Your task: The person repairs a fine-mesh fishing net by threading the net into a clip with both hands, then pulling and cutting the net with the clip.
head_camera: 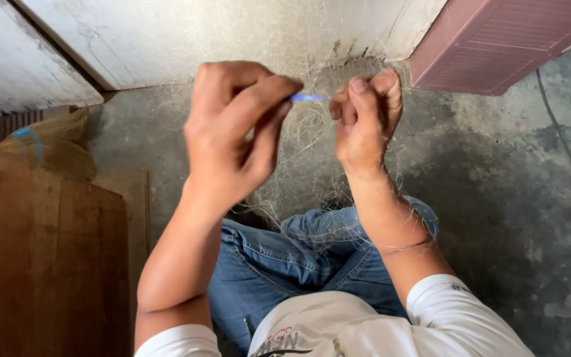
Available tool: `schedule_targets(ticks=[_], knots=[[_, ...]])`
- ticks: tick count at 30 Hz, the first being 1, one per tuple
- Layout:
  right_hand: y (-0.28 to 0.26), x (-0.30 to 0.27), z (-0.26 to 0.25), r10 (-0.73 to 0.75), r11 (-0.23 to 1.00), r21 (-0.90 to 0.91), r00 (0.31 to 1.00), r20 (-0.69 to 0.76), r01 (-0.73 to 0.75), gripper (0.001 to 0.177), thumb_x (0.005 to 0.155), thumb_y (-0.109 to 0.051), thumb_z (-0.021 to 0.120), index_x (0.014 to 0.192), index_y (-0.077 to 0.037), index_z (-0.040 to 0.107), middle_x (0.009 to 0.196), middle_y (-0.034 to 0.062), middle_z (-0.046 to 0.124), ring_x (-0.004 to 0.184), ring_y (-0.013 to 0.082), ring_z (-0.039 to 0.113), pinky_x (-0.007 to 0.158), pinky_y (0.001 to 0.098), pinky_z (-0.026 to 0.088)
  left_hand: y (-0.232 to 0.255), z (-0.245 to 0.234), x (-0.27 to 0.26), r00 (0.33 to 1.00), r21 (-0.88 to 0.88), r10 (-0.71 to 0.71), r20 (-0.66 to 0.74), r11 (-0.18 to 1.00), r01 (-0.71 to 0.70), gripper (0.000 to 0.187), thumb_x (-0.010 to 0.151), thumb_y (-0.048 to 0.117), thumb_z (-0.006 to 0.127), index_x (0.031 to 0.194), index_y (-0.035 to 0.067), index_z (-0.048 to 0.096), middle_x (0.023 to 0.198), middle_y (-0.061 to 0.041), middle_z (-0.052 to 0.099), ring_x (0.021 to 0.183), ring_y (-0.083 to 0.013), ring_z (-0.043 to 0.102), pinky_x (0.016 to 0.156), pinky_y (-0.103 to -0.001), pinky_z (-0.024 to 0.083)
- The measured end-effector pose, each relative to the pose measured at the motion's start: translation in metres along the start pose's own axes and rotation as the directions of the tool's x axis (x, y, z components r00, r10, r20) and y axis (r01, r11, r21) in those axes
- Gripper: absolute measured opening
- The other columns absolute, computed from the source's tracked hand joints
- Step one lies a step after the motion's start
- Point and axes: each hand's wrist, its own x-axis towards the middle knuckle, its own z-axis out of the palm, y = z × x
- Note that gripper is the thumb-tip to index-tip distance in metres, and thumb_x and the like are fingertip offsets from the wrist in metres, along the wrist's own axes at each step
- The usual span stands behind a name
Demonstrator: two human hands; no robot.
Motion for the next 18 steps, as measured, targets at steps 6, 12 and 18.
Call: schedule_targets(ticks=[6,12,18], knots=[[-0.013,-0.005,0.003,0.218,0.973,0.086,0.974,-0.055,-0.213,0.022,0.096,-0.014,0.063,0.09,-0.021,0.042,0.074,0.0057,0.061,0.04,0.0071,0.027,0.053,0.0279,0.04,-0.031,0.029,-0.012,1.0,0.201,0.001,0.027,0.979,-0.007,0.012,0.102,-0.003,0.07,0.111,0.002,0.063,0.101,-0.013,0.063,0.088,-0.0284,0.055,0.077,-0.038,0.043],[-0.018,-0.007,0.013,0.228,0.971,0.076,0.974,-0.001,-0.228,0.032,0.092,-0.019,0.067,0.082,-0.019,0.036,0.066,0.0045,0.056,0.04,0.0073,0.028,0.048,0.0263,0.04,-0.026,0.032,-0.007,0.993,0.123,0.093,0.069,0.987,-0.101,0.009,0.099,-0.005,0.067,0.107,-0.002,0.065,0.097,-0.015,0.064,0.087,-0.0299,0.059,0.078,-0.039,0.046],[-0.016,-0.01,0.013,0.232,0.968,0.102,0.973,0.004,-0.231,0.033,0.093,-0.019,0.065,0.08,-0.018,0.034,0.066,0.0051,0.053,0.037,0.008,0.025,0.051,0.0282,0.041,-0.026,0.043,-0.01,0.993,0.041,0.118,-0.006,0.992,-0.118,0.009,0.097,-0.009,0.063,0.103,-0.001,0.063,0.096,-0.015,0.064,0.086,-0.029,0.063,0.077,-0.039,0.047]])
